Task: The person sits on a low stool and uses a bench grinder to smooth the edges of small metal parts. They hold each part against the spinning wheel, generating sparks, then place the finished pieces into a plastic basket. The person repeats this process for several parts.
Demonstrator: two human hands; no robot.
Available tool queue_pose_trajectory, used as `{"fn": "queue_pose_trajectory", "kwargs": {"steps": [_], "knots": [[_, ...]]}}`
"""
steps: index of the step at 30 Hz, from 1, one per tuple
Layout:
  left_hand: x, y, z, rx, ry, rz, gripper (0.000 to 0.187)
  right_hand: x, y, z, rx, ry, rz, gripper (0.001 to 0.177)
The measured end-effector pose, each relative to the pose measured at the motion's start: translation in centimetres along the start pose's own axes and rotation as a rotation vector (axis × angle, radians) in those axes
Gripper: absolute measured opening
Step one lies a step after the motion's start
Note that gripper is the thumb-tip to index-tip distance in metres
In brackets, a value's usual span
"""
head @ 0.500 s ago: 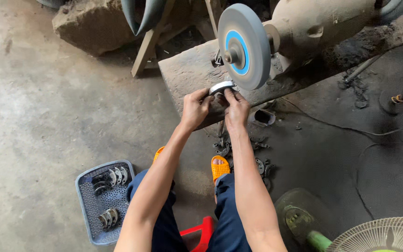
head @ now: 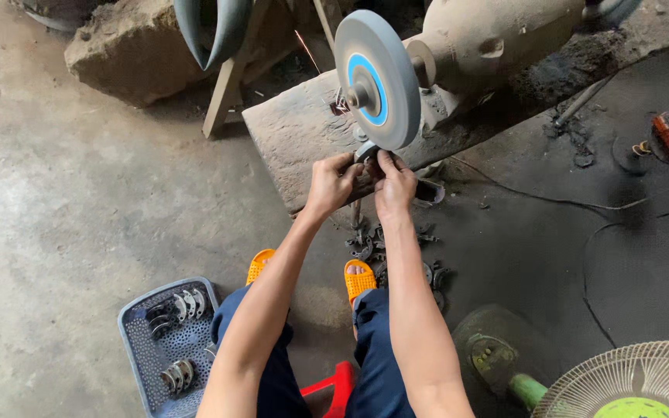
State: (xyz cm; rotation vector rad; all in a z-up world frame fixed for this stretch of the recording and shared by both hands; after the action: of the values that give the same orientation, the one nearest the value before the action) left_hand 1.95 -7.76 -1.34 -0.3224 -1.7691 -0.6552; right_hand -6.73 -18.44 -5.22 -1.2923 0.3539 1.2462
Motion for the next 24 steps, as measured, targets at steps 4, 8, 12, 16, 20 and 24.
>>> {"fn": "queue_pose_trajectory", "kwargs": {"steps": [4, 8, 12, 16, 20, 24], "knots": [[0.2, 0.9, 0.2, 0.021, 0.044, -0.029, 0.008, -0.7, -1.7, 1.0, -0.005, 0.003, 0.028, 0.012], [0.8, 2.8, 0.6, 0.064, 0.025, -0.021, 0.005, -0.3, -3.2, 2.3, -0.06, -0.013, 0.076, 0.011], [1.7, 2.6, 0.4, 0.065, 0.005, -0.012, 0.005, -0.3, -2.7, 2.0, -0.051, -0.012, 0.077, 0.011], [1.2, 1.6, 0.0, 0.049, -0.001, 0.002, 0.005, -1.0, -2.3, 1.7, -0.028, -0.005, 0.045, 0.011], [1.3, 2.6, 0.3, 0.073, -0.01, 0.023, 0.004, -0.4, -2.7, 1.8, -0.044, -0.002, 0.065, 0.012], [0.1, 2.8, 0.4, 0.082, -0.013, 0.0, 0.005, 1.1, -2.4, 0.9, -0.06, 0.014, 0.074, 0.012]]}}
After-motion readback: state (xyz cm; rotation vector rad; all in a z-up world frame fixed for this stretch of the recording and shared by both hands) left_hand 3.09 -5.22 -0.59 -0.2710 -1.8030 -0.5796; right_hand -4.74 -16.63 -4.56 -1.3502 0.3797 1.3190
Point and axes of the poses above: each hand's wrist, its own z-axis away from the middle knuckle, its own y-axis out of the back of the hand, x = y × z, the point moved 5 cm from there along -z, towards the middle knuckle, and after that the axes turned 3 degrees about y, right-handed, at the moved point
